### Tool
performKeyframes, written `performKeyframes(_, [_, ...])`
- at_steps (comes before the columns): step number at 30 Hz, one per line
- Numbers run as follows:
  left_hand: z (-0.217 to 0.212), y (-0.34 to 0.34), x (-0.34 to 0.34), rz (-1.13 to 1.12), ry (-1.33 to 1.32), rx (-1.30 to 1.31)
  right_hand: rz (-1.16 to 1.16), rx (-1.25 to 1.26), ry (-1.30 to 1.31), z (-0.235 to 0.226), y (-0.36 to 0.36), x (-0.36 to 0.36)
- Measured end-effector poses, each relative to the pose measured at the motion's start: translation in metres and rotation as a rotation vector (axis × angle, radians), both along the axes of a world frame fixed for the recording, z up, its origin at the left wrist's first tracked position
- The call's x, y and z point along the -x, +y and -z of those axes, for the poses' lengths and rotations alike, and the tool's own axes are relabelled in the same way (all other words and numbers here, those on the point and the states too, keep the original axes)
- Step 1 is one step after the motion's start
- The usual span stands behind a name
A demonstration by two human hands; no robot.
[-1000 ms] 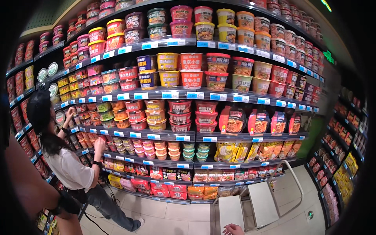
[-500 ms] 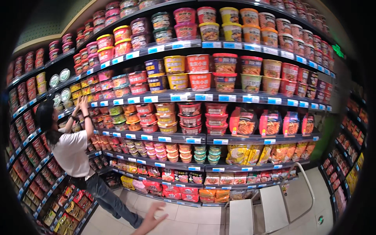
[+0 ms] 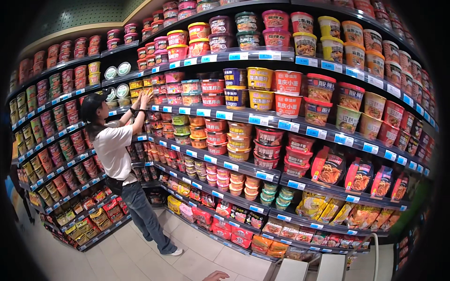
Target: Inspect and arrange various instant noodle bowls on supermarket shelves.
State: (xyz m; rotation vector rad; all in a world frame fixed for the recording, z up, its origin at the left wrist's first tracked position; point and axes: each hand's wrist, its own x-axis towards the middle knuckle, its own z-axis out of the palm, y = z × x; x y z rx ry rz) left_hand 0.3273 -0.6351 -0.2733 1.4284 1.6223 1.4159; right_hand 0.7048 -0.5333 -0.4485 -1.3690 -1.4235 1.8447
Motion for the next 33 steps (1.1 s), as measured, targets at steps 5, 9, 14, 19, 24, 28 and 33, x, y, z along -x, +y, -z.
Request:
performKeyframes(5, [0.011, -0.004, -0.004, -0.089, 0.040, 0.031, -0.060, 0.022, -0.020, -0.011, 0.021, 0.030])
performKeyframes(9, [0.008, -0.005, 0.010, -0.113, 0.064, 0.050, -0.089, 0.023, 0.005, 0.000, 0.025, 0.033])
performKeyframes(14, [0.007, -0.001, 0.026, -0.105, 0.089, 0.038, -0.029, 0.003, 0.044, 0.009, 0.018, 0.035])
performKeyframes(19, [0.010, 0.012, 0.027, -0.070, 0.074, -0.018, -0.011, -0.020, 0.043, 0.006, 0.005, 0.027])
performKeyframes(24, [0.009, 0.014, 0.035, -0.032, 0.027, -0.012, 0.065, -0.008, 0.007, -0.006, -0.002, 0.024])
performKeyframes(28, [0.014, 0.006, 0.059, -0.077, 0.078, -0.020, 0.031, -0.069, -0.021, -0.028, 0.006, 0.040])
performKeyframes(33, [0.020, -0.008, 0.100, -0.192, 0.129, -0.028, -0.027, -0.106, -0.039, -0.038, 0.031, 0.064])
